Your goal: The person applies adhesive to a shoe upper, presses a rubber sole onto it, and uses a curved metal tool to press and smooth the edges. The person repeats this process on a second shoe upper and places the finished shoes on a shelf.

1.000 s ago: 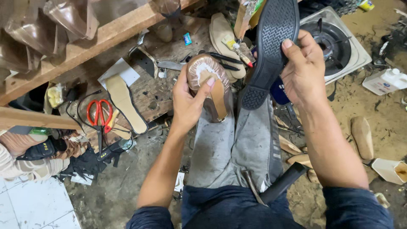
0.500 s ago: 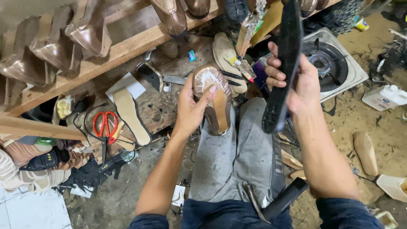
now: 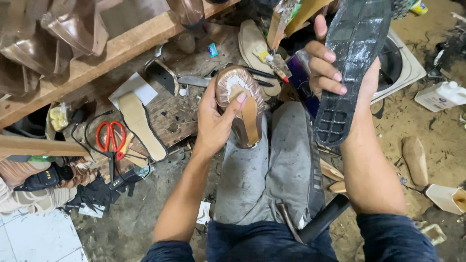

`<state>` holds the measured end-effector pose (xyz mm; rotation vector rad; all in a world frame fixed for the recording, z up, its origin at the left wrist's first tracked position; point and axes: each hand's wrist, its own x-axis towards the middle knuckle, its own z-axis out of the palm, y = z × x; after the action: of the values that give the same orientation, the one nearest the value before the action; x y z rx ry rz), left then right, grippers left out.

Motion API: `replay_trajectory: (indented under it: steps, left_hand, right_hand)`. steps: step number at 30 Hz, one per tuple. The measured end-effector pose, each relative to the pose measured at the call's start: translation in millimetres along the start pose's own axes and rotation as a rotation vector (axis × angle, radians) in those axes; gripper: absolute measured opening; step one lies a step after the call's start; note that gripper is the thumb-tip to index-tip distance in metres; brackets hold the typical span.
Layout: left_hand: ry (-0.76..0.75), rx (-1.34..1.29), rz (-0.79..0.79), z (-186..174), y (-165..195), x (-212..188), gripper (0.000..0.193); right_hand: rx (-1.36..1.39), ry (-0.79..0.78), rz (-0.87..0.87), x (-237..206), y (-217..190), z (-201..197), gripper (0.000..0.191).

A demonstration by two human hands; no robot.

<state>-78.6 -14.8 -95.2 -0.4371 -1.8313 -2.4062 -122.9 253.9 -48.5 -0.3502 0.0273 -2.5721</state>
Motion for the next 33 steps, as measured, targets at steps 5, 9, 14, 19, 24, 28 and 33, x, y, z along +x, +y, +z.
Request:
replay_trajectory:
  steps: [5,9,14,19,24,28,33]
  left_hand:
    - [0.008,0.031,0.01,-1.8,-6.0,1.7,0.045]
    - [0.001,0.109,0.024,5.0,7.2,3.9,0.041]
    - [-0.01,0.155,0.092,14.0,29.8,1.9,0.055]
    - [-0.064,0.179,0.106,6.5,29.6,2.9,0.055]
    - [-0.112,-0.069,0.111,-2.8,26.2,1.8,0.052]
    - [-0.08,-0.117,0.113,2.0,32.7,-3.8,0.053]
    - [0.011,0.027,0.117,15.1,35.3,-9.9,0.054]
  right_hand:
    - [0.045,-0.008,-0.005,-2.9,5.6,-2.6,0.064]
    - [0.032,0.011,-0.022,-8.8,7.4,9.2,0.057]
    - [-0.304,0.085,-0.107,-19.4,14.0,26.3,0.041]
    - [-1.029,0.272,-0.419,-46.2,50.1,3.4,0.026]
    - [-1.193,0.297,-0.481,-56.1,93.8,-46.8,0.015]
    - [-1.192,0.354,-0.475,-45.2,114.4,-69.9,0.017]
    - [-1.32,0.375,-0.444,-37.2,124.7,-74.7,0.017]
